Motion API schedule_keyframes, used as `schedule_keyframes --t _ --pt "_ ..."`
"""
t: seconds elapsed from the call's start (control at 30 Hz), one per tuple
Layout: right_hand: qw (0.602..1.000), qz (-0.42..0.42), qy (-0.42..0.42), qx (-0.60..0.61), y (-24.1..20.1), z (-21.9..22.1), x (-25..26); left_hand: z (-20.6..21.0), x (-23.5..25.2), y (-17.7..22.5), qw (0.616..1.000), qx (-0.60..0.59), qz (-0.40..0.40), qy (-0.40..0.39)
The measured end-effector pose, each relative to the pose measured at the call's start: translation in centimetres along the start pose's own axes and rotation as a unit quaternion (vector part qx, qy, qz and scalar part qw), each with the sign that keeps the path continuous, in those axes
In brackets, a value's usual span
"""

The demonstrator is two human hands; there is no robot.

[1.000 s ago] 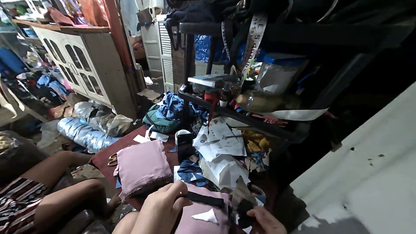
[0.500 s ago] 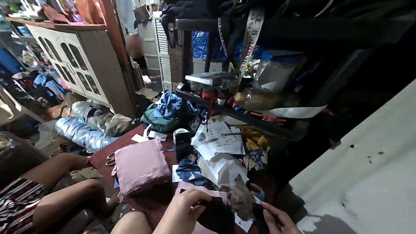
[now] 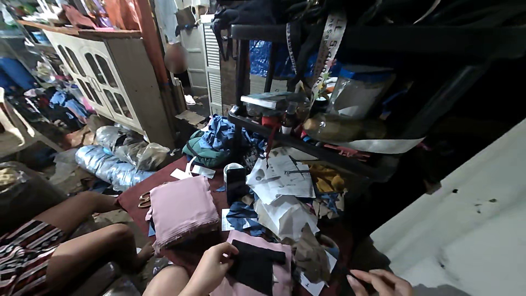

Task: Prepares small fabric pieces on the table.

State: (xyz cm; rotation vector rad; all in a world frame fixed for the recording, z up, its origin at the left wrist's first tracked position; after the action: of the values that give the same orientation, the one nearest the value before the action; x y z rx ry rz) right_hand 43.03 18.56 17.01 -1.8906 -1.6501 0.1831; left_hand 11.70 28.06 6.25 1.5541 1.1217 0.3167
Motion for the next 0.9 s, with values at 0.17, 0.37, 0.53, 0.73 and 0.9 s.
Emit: schedule_keyframes --t 0.17,0.37,0.53,0.73,0.9 --pt "0.991 -0.034 -0.085 0.095 -6.0 2.1 0.6 -0.1 0.5 -0.3 1.0 -0.011 0.002 0.002" --pt "0.923 -0.002 -0.127 0.362 -11.1 6.4 1.1 -0.2 0.8 -0.4 1.0 -0.018 -0.004 0.003" --pt "0.897 0.122 -0.177 0.387 -6.3 12.9 -0.8 0.1 0.8 -0.8 0.999 -0.038 -0.018 0.001" --pt "0.943 0.06 -0.203 0.257 -3.6 13.4 -1.8 0.2 1.0 -1.1 0.999 -0.04 -0.024 -0.004" --pt "0.942 0.058 -0.231 0.235 -3.9 13.6 -1.4 0.4 0.1 1.3 0.996 0.068 0.011 0.059"
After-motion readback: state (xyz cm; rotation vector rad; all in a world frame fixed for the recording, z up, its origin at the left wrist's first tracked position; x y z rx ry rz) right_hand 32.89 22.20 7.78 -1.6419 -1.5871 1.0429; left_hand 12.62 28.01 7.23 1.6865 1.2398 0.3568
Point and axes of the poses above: each hand's wrist, its own x-axis towards the middle knuckle, its own z-axis out of the palm, y = z × x, the point moved 10 cm from there along x, towards the middle knuckle, and after that the axes turned 15 degrees about -y, right-handed, at the moved point
